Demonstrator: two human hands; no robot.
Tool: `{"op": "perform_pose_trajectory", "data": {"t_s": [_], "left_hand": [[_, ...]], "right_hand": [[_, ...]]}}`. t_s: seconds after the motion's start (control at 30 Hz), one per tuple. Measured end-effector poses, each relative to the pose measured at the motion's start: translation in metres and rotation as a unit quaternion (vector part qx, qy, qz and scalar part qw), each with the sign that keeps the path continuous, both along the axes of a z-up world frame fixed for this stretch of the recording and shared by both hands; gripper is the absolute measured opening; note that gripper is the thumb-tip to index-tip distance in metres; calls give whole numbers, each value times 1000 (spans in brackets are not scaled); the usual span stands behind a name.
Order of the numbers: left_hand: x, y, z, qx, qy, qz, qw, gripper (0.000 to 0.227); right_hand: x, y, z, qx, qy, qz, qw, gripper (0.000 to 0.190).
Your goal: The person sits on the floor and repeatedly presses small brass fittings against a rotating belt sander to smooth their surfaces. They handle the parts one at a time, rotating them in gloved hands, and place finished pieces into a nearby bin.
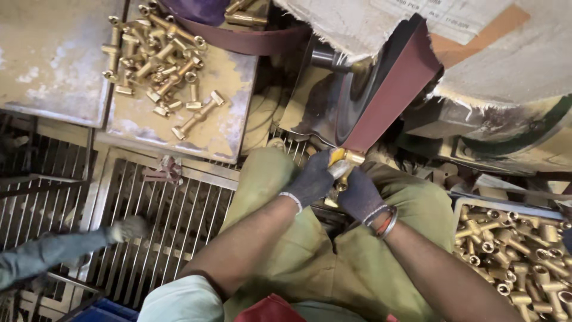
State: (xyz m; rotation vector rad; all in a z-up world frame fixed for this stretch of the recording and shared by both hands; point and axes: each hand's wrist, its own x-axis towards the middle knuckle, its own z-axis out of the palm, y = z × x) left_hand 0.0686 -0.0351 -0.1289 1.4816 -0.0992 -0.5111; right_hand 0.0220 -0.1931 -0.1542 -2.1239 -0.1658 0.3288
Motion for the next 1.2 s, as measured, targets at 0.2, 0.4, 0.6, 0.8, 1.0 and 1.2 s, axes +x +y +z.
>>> {"op": "perform_pose_trajectory", "data": {"t_s": [0.2,0.4,0.6,0.8,1.0,1.2], "left_hand": [[8,0,-24,48,78,-25,995,23],[18,-11,-65,5,331,67,941,21],[10,-13,-70,-38,232,81,969,22],[-3,-1,-14,87,72,23,993,29],[-9,2,10,144,-77,57,985,33],[2,2,-19,38,146,40,988,32]], "right_hand": [[6,2,24,108,155,25,982,44],[33,-6,36,313,226,26,922,43],[22,-5,29,305,372,-84,873,36],[1,-5,12,42,123,11,991,37],[14,-6,7,-140,88,41,985,29],[23,-9,13,166,153,43,973,44]]}}
